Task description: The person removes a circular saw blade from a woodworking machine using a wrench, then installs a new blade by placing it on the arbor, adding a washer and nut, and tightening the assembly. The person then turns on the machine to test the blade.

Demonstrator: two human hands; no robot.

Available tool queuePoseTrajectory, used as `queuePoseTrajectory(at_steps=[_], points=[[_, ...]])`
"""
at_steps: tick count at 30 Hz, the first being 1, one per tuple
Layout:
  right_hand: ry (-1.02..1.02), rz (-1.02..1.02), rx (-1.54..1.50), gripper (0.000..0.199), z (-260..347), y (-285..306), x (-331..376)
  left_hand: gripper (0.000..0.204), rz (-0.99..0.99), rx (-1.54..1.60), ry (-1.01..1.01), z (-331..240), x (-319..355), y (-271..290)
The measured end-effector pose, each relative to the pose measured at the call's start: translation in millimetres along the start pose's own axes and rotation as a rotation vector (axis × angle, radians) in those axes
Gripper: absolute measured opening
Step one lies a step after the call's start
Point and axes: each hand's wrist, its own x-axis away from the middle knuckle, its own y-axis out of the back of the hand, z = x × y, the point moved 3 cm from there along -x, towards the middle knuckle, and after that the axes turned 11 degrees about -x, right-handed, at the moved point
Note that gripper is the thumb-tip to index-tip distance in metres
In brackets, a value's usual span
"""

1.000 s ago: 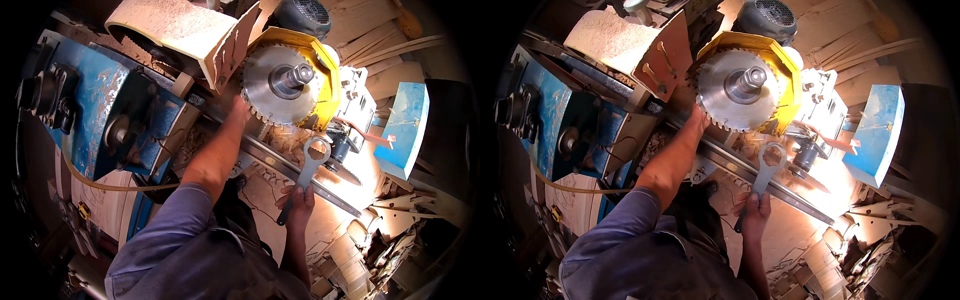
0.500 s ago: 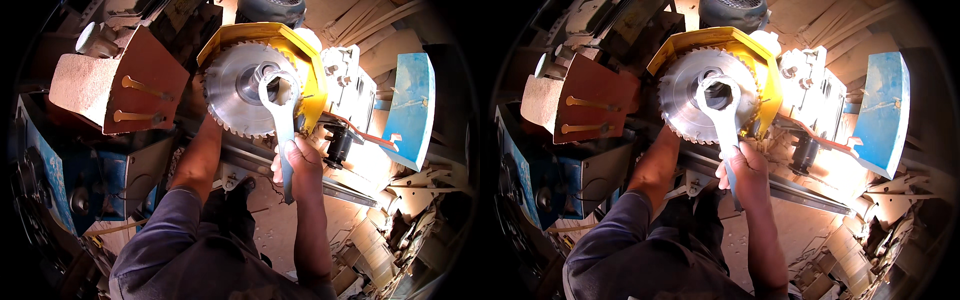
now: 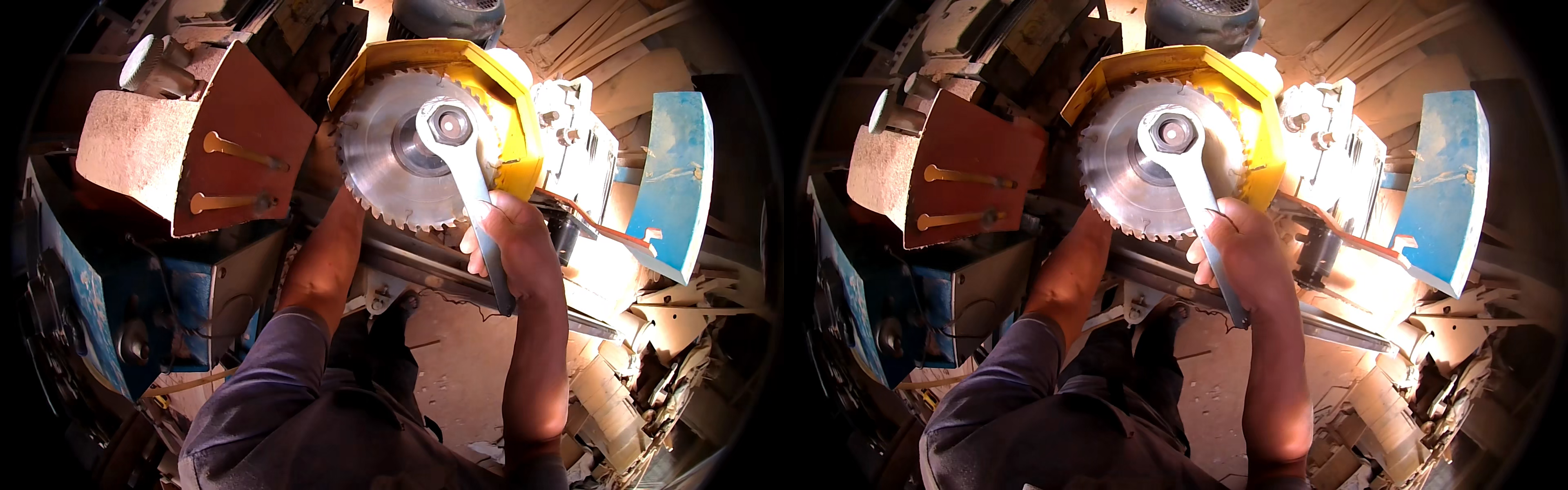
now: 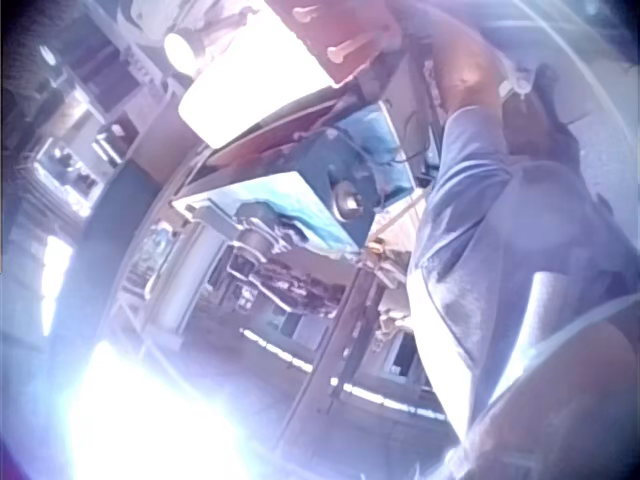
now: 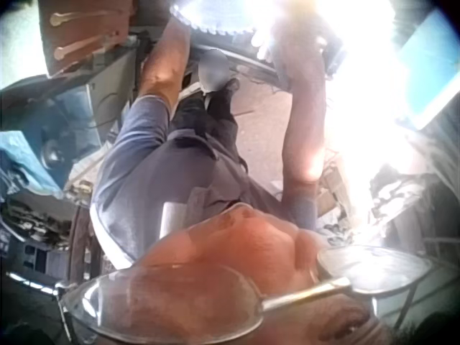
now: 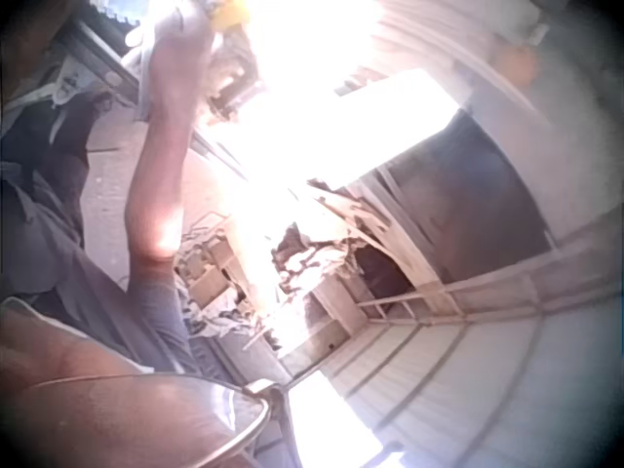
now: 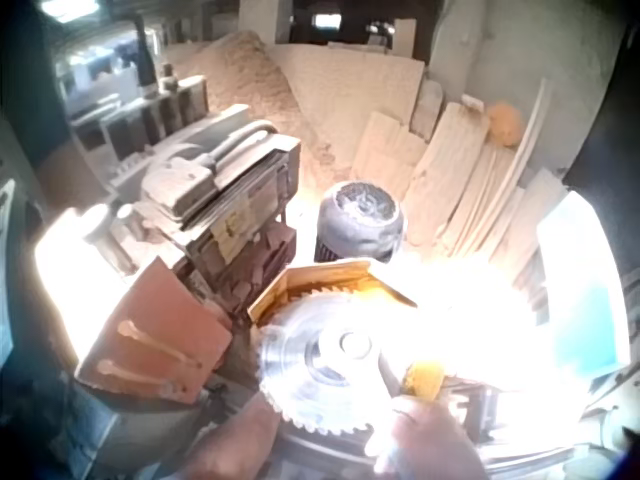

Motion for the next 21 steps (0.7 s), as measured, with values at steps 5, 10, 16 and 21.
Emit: queuePoseTrajectory(at_steps=[5,10,16,21], points=[[0.065,-0.019,-0.203,0.022,-16,-33,9,0.039,-0.01,0.021,-0.018,2,-4,-5],[0.106,0.087,-0.604,0.031,-34,-87,11,0.039,-0.051,0.057,-0.05,4,12,4],[0.124,0.19,-0.719,0.03,-34,-115,-7,0.04,-0.143,0.089,-0.099,6,45,23],[0.142,0.181,-0.7,0.029,-36,-117,-8,0.04,-0.172,0.099,-0.138,2,53,30]])
